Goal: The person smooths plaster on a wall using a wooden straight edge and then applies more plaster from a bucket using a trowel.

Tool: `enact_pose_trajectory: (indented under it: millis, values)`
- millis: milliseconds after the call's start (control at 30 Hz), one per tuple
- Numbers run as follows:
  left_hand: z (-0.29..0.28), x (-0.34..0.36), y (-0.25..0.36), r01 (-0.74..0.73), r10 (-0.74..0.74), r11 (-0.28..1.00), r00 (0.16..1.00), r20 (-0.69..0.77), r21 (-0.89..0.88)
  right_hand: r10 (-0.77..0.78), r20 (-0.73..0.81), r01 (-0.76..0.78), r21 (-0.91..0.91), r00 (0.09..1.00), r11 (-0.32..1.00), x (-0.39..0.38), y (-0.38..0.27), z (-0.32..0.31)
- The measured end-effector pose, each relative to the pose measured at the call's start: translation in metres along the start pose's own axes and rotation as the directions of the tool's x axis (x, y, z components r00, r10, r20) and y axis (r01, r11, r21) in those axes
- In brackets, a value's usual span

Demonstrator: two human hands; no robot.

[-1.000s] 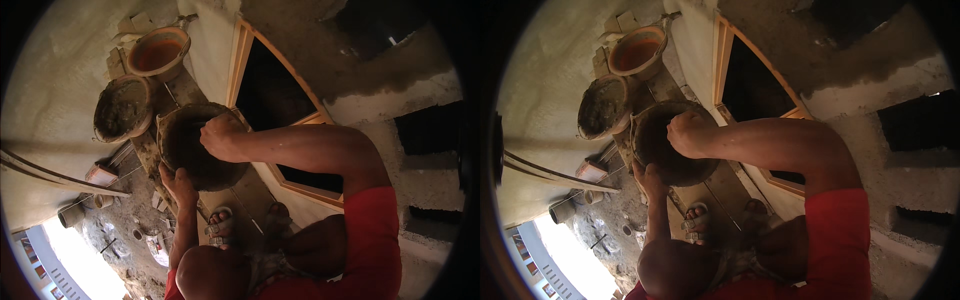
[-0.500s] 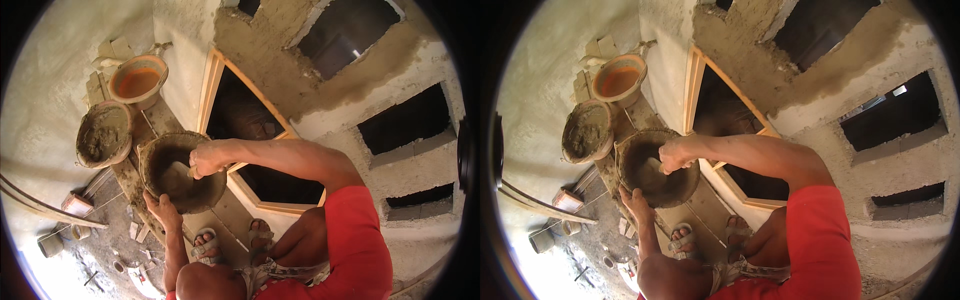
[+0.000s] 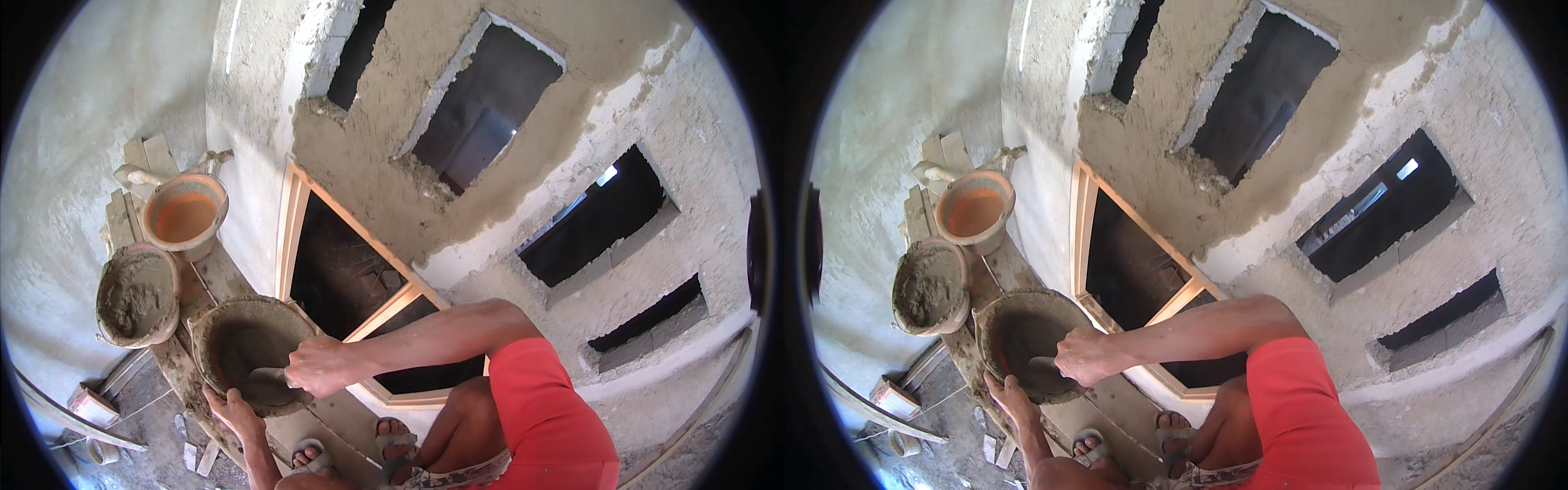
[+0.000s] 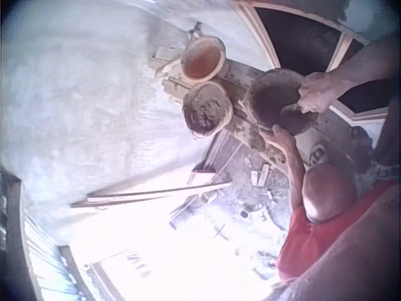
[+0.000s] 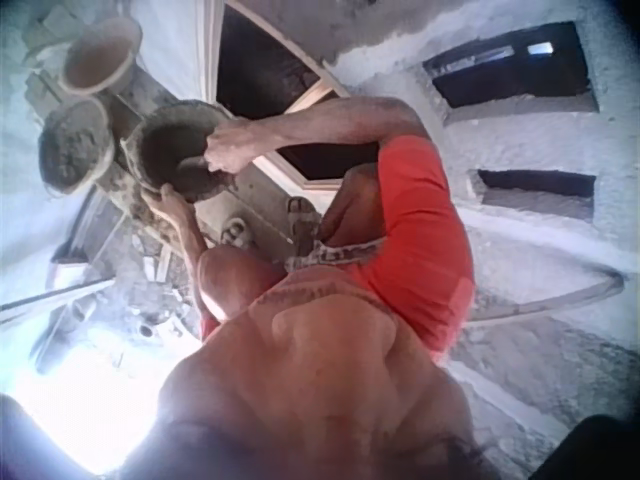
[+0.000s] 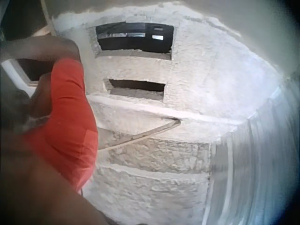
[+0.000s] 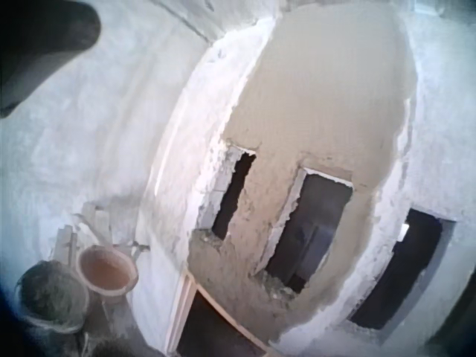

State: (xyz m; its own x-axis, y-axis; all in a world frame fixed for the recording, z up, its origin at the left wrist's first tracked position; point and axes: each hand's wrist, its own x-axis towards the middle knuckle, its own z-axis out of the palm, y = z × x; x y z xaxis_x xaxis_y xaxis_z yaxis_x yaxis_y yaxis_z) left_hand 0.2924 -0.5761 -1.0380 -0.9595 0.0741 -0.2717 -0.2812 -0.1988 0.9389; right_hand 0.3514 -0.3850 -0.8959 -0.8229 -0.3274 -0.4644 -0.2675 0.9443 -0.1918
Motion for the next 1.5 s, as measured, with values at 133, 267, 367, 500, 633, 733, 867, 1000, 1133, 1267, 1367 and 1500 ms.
enact_pose_trajectory:
  millis: [133, 267, 367, 500, 633, 733, 867, 1000, 1133, 1267, 1367, 1500]
  values:
    - [0.005, 0.0, 0.0, -0.023, 0.022, 1.0, 0.996, 0.082, 0.003, 0.101, 0.043, -0.102, 0.032, 0.994, 0.994, 0.011, 0.02, 0.018]
    - [0.005, 0.005, -0.015, -0.089, 0.082, 0.994, 0.991, -0.109, -0.06, 0.064, -0.154, -0.086, -0.138, 0.986, 0.987, 0.035, 0.045, 0.018]
    - [0.005, 0.003, -0.007, -0.123, 0.124, 0.992, 0.992, -0.034, 0.026, 0.104, -0.259, -0.164, -0.222, 0.96, 0.961, 0.039, 0.047, 0.0]
    - [0.009, -0.001, 0.003, -0.053, 0.054, 0.998, 0.999, 0.006, -0.022, 0.102, -0.198, -0.152, -0.259, 0.975, 0.954, 0.038, 0.035, 0.03]
    - [0.014, -0.002, 0.008, -0.075, 0.075, 0.995, 0.997, -0.009, -0.062, 0.097, 0.027, -0.09, -0.196, 0.995, 0.977, 0.029, 0.022, 0.03]
    - [0.01, -0.001, 0.005, -0.101, 0.1, 0.994, 0.995, -0.023, -0.043, 0.144, 0.181, -0.129, -0.091, 0.973, 0.988, 0.034, 0.014, 0.014]
    - [0.018, -0.004, 0.011, -0.09, 0.087, 0.993, 0.995, -0.042, -0.075, 0.218, 0.245, -0.266, 0.187, 0.945, 0.946, 0.026, 0.013, 0.001]
    - [0.013, -0.004, 0.008, -0.086, 0.086, 0.992, 0.996, -0.002, -0.096, 0.162, 0.0, -0.152, 0.359, 0.987, 0.921, 0.016, 0.026, -0.008]
    - [0.011, -0.001, 0.006, -0.107, 0.108, 0.989, 0.994, -0.003, -0.106, 0.213, -0.224, -0.239, -0.096, 0.951, 0.966, 0.031, 0.035, 0.002]
    - [0.009, 0.0, 0.005, -0.097, 0.1, 0.988, 0.995, 0.016, -0.119, 0.153, -0.055, -0.161, -0.21, 0.987, 0.964, 0.033, 0.024, 0.025]
    - [0.017, -0.006, 0.01, -0.07, 0.068, 0.987, 0.997, -0.02, -0.143, 0.129, 0.086, -0.121, -0.085, 0.988, 0.989, 0.031, 0.018, 0.03]
    - [0.012, -0.002, -0.006, -0.143, 0.144, 0.988, 0.99, 0.008, -0.066, 0.217, 0.233, -0.254, 0.142, 0.948, 0.957, 0.024, 0.004, -0.003]
